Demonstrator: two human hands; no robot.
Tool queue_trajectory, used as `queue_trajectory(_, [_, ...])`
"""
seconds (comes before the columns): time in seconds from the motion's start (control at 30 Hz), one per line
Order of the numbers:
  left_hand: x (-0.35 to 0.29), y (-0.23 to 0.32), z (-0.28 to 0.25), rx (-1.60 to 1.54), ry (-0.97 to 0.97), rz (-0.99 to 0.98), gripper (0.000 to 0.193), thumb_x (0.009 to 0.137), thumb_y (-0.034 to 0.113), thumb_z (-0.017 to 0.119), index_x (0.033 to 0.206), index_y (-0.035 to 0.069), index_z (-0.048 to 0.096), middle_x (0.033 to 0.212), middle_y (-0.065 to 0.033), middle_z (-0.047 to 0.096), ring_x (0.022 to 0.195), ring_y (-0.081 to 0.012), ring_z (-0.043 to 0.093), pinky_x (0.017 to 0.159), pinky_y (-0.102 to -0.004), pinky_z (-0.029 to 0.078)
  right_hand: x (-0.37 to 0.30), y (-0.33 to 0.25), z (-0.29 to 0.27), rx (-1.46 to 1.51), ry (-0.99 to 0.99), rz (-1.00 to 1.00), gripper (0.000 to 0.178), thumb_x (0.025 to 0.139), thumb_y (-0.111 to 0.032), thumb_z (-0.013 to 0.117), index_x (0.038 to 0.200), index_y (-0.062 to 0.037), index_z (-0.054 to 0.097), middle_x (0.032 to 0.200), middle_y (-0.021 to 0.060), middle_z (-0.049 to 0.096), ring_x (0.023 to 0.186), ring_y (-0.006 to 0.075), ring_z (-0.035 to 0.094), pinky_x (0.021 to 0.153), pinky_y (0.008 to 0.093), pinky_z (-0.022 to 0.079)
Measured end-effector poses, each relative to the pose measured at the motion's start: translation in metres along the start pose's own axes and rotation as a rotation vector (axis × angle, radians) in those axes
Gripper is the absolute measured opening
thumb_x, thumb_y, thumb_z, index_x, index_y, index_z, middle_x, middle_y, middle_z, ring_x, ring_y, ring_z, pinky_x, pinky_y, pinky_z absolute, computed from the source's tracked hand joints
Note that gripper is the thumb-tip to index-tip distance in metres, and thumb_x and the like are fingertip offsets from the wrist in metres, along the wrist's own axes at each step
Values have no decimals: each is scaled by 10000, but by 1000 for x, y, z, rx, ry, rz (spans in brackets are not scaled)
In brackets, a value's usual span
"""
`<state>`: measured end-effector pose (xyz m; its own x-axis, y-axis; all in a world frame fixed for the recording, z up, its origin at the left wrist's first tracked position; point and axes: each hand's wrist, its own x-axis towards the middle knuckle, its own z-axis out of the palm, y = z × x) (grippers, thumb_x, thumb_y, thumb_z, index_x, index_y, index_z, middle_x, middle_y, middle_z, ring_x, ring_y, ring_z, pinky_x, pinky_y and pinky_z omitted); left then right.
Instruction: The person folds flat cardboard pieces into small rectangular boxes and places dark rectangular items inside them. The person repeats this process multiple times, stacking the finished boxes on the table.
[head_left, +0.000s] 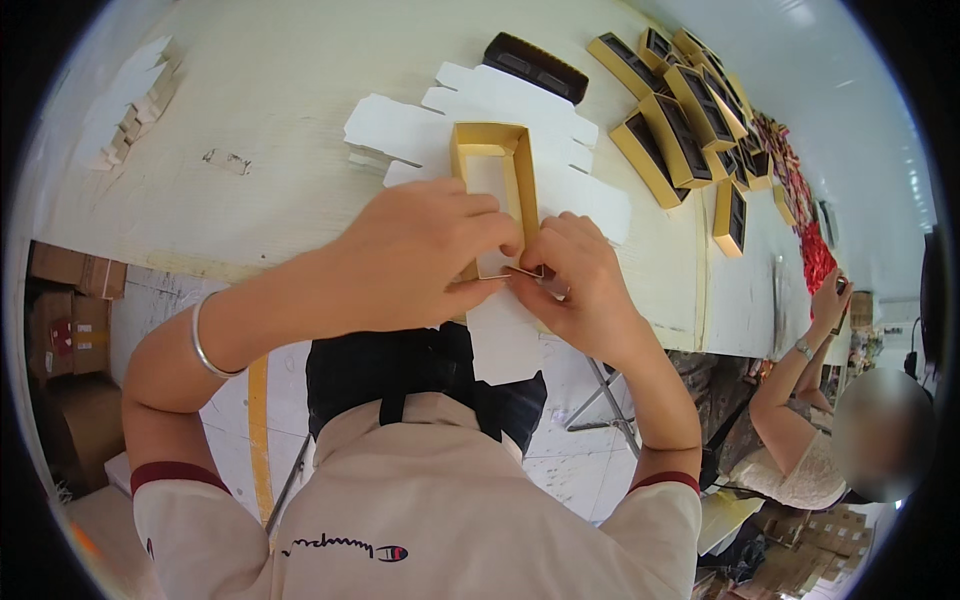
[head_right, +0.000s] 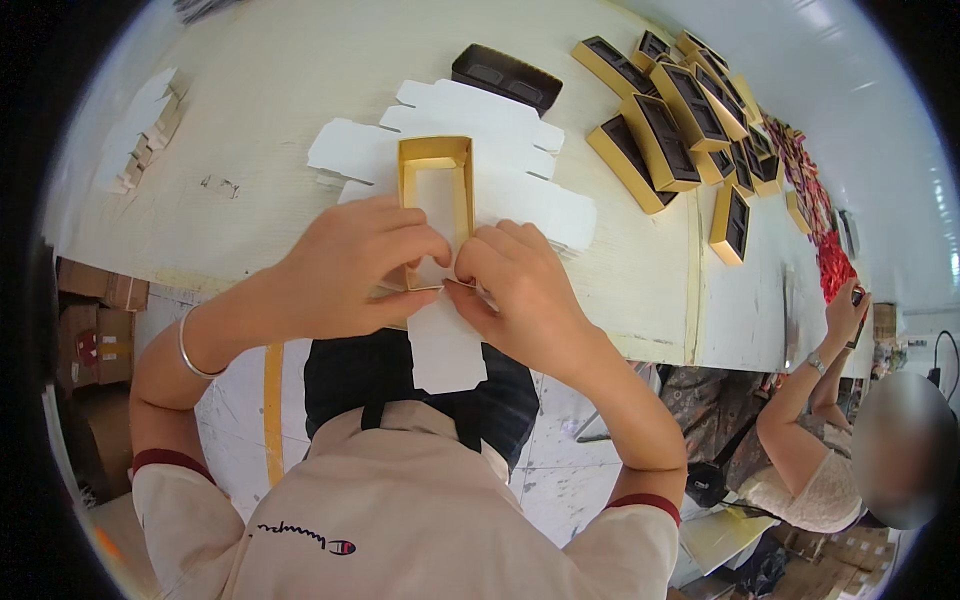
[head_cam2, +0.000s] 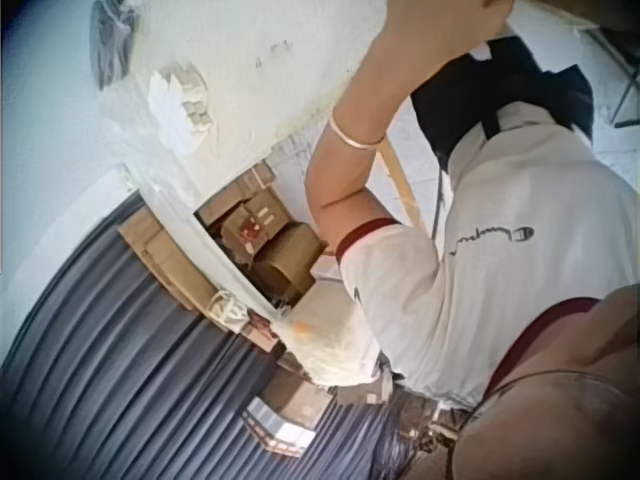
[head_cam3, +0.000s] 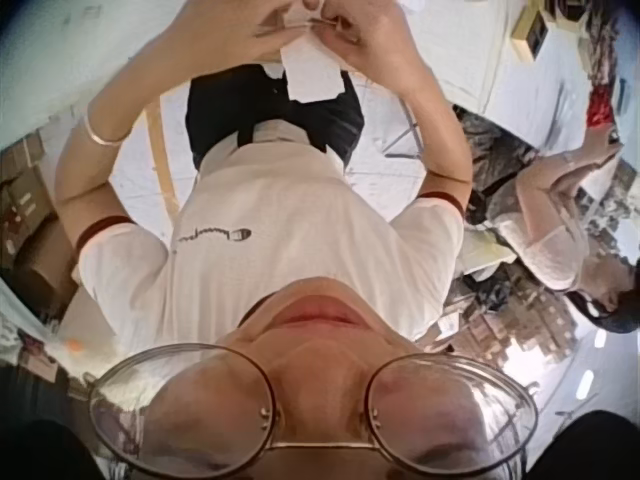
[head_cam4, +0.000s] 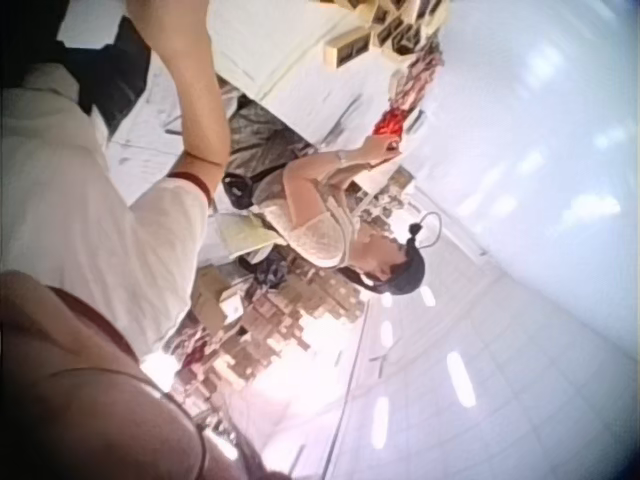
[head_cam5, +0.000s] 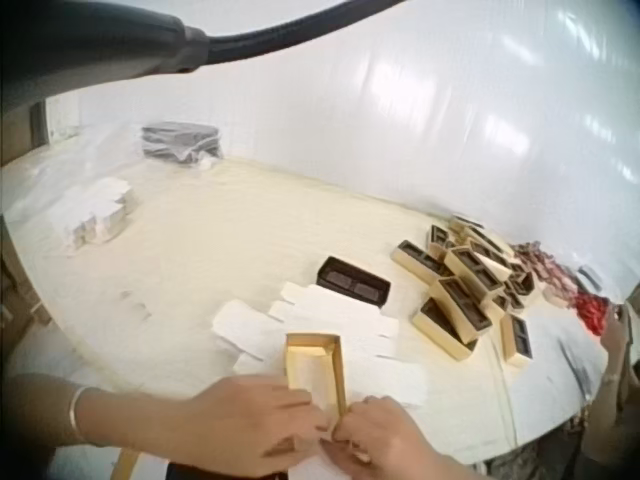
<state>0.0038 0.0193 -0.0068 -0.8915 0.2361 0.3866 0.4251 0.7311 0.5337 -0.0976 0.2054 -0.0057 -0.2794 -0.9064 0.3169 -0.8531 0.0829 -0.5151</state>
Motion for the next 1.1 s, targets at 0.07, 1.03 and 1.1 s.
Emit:
queue_trajectory(0.07, [1,4,8,13,48,-20,157,712,103,701,837,95,606,736,-33,539,701,-231,522,591,-348,431,-5,-3,2,131,-27,148,221,706,25,695,806,-65,518,755,56,509,710,234,494,638,352,373])
queue_trajectory(1.03, [-8,8,4,-209,93,-140,303,806,57,686,1068,27,537,1214,-142,449,695,-243,607,599,-329,489,-14,-1,14,-283,331,-131,324,717,-71,684,1036,-33,640,1118,155,536,822,251,527,675,332,408])
queue_trajectory(1.1, [-15,20,13,-150,160,-190,158,781,41,704,888,24,589,1065,-119,503,689,-226,593,587,-328,481,-19,-4,17,-261,283,-121,331,693,-58,618,1022,-27,633,1066,114,539,817,228,509,683,307,374])
